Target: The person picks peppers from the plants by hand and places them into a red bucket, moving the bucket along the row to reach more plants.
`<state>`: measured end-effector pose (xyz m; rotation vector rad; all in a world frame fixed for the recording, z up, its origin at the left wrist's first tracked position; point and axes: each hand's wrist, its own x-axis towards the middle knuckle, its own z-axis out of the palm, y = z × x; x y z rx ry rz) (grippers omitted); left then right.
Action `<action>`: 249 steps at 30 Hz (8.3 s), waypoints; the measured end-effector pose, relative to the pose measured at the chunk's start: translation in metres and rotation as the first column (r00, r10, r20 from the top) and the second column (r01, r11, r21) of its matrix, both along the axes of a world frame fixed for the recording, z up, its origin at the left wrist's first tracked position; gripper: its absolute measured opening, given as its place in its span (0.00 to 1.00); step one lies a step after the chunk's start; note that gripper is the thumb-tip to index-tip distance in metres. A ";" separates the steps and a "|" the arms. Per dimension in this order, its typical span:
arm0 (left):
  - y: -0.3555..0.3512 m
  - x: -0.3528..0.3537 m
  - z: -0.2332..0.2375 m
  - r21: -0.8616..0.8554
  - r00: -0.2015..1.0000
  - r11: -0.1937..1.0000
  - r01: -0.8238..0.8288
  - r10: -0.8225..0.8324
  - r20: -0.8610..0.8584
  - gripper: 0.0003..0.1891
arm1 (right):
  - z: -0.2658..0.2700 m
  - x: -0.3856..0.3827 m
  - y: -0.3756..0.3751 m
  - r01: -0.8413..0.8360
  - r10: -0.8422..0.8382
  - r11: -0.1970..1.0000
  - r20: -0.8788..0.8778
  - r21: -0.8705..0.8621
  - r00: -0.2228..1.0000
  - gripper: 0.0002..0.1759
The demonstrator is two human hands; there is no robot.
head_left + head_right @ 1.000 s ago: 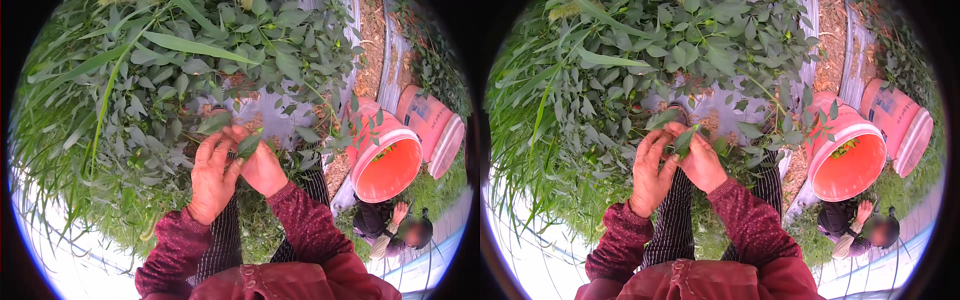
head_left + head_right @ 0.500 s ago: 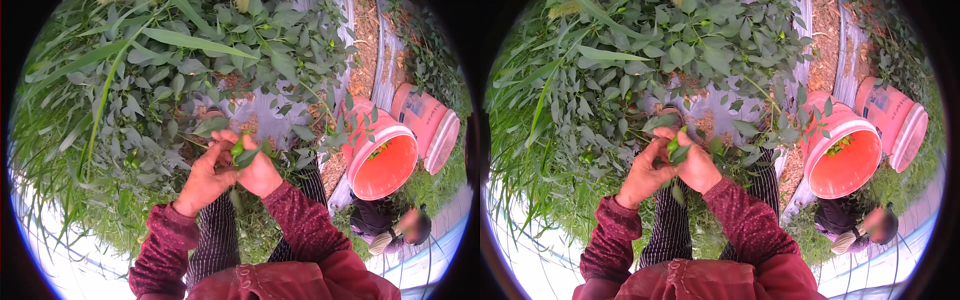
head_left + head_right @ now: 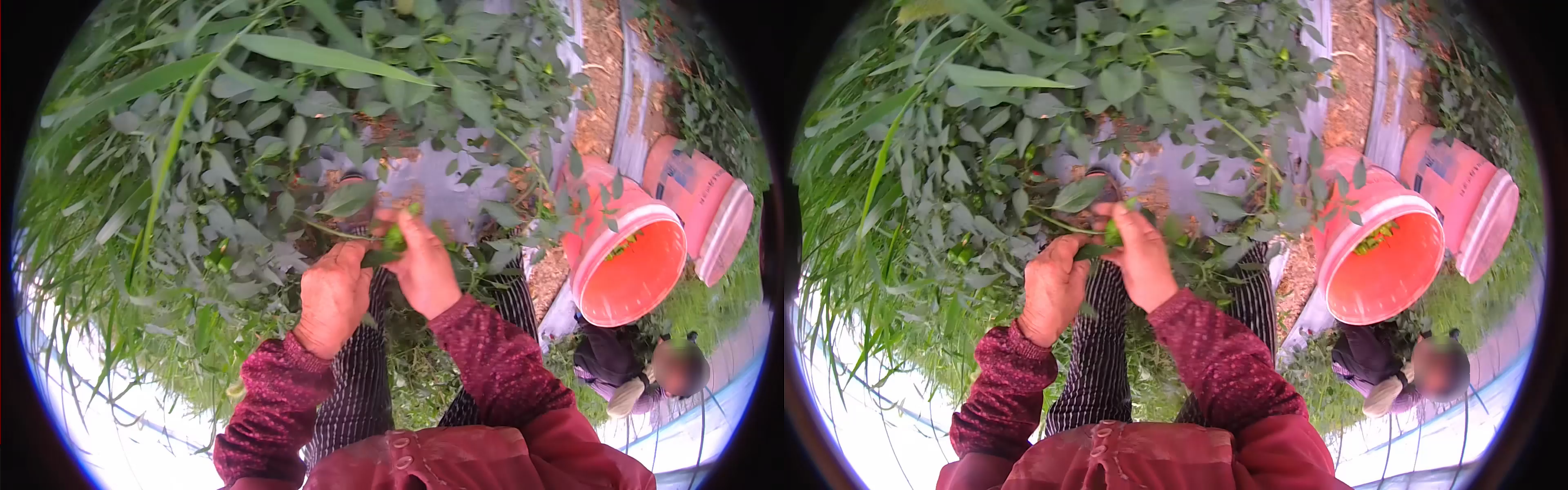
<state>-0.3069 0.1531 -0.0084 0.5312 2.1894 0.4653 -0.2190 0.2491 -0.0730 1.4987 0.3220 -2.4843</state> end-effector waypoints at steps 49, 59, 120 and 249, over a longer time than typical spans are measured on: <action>-0.081 -0.078 0.115 -0.063 0.976 0.996 0.058 -0.070 -0.206 0.12 | 0.020 -0.004 -0.012 -0.213 0.158 0.971 -0.380 -0.106 0.911 0.11; -0.002 -0.025 0.031 0.033 0.975 0.979 0.201 -0.196 -0.105 0.21 | 0.016 0.004 -0.015 0.096 -0.210 0.899 -0.227 -0.428 0.951 0.17; -0.022 -0.075 0.022 0.054 0.904 0.984 0.168 -0.175 0.390 0.25 | 0.016 0.002 -0.023 -0.170 0.131 0.971 -0.224 -0.165 0.966 0.13; -0.102 -0.019 -0.038 0.016 0.987 0.991 -0.134 0.135 -0.085 0.39 | 0.064 -0.064 -0.003 -0.606 0.669 0.740 -0.219 0.293 0.711 0.20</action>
